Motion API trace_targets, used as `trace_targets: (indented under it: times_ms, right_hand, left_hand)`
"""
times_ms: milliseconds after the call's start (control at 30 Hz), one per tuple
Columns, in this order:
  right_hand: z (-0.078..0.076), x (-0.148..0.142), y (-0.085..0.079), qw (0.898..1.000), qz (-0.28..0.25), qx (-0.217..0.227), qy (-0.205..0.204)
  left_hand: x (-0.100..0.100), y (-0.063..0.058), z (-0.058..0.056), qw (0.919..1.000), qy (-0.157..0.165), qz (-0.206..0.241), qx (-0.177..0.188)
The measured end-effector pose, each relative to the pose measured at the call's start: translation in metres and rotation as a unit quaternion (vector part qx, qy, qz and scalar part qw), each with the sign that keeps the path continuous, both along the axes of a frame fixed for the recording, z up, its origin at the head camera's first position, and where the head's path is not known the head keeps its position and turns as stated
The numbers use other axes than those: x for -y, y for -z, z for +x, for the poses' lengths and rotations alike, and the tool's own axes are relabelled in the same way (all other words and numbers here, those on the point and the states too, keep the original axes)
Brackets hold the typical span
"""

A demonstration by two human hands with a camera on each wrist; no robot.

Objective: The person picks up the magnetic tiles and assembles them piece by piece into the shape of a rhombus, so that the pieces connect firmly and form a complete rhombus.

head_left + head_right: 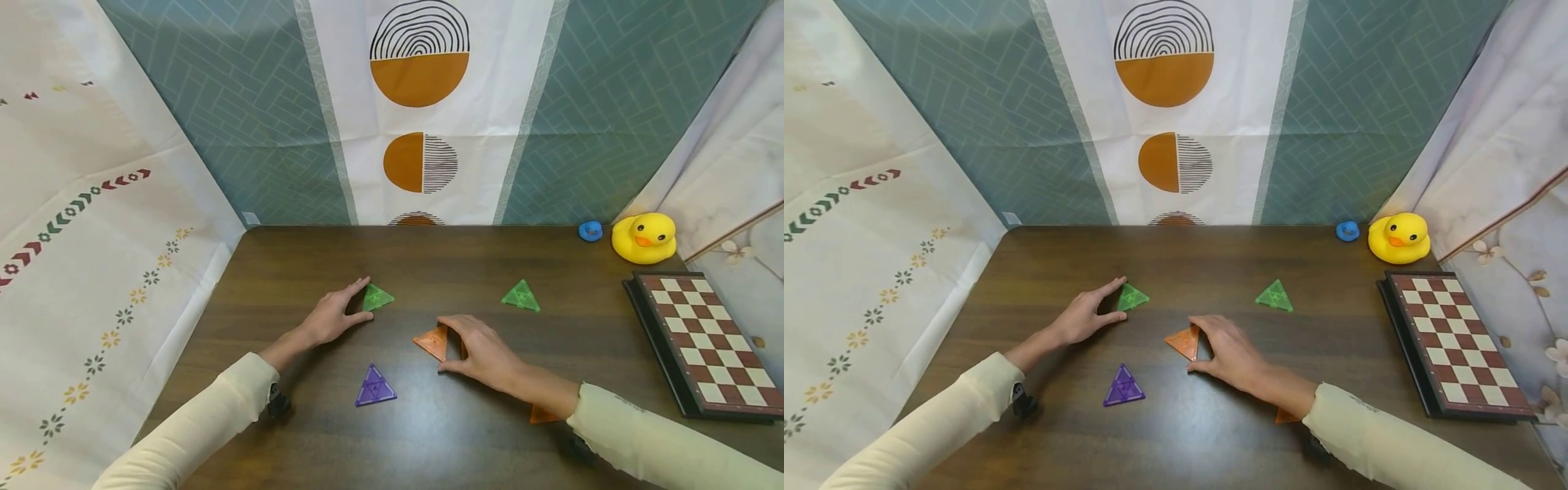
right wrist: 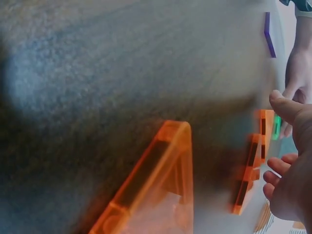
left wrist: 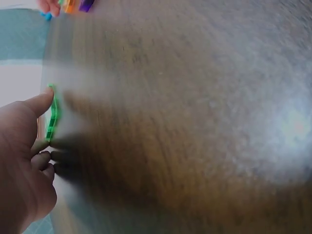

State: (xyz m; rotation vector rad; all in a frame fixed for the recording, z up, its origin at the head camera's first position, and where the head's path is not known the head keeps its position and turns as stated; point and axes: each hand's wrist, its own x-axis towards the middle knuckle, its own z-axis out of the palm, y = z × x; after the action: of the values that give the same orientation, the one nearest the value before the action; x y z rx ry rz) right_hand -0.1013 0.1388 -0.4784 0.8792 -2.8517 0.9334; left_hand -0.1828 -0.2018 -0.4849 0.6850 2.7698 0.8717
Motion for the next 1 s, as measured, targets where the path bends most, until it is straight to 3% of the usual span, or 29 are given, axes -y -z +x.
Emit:
trace_targets:
  times_ms: [400, 767, 1000]
  right_hand:
    - [0.0031, 0.0064, 0.0088, 1.0, 0.001, -0.003, 0.014]
    - [0.0, 0.0058, 0.0078, 1.0, -0.008, -0.003, 0.007]
    - [-0.0014, 0.0062, 0.0059, 1.0, -0.011, 0.006, -0.001]
  left_hand:
    - [-0.0015, 0.0077, 0.0, 0.9996, -0.003, 0.016, -0.022]
    - [-0.0025, 0.005, -0.0019, 0.9989, -0.019, 0.026, -0.033]
    - [-0.0041, 0.001, -0.0036, 0.9973, -0.015, 0.039, -0.061]
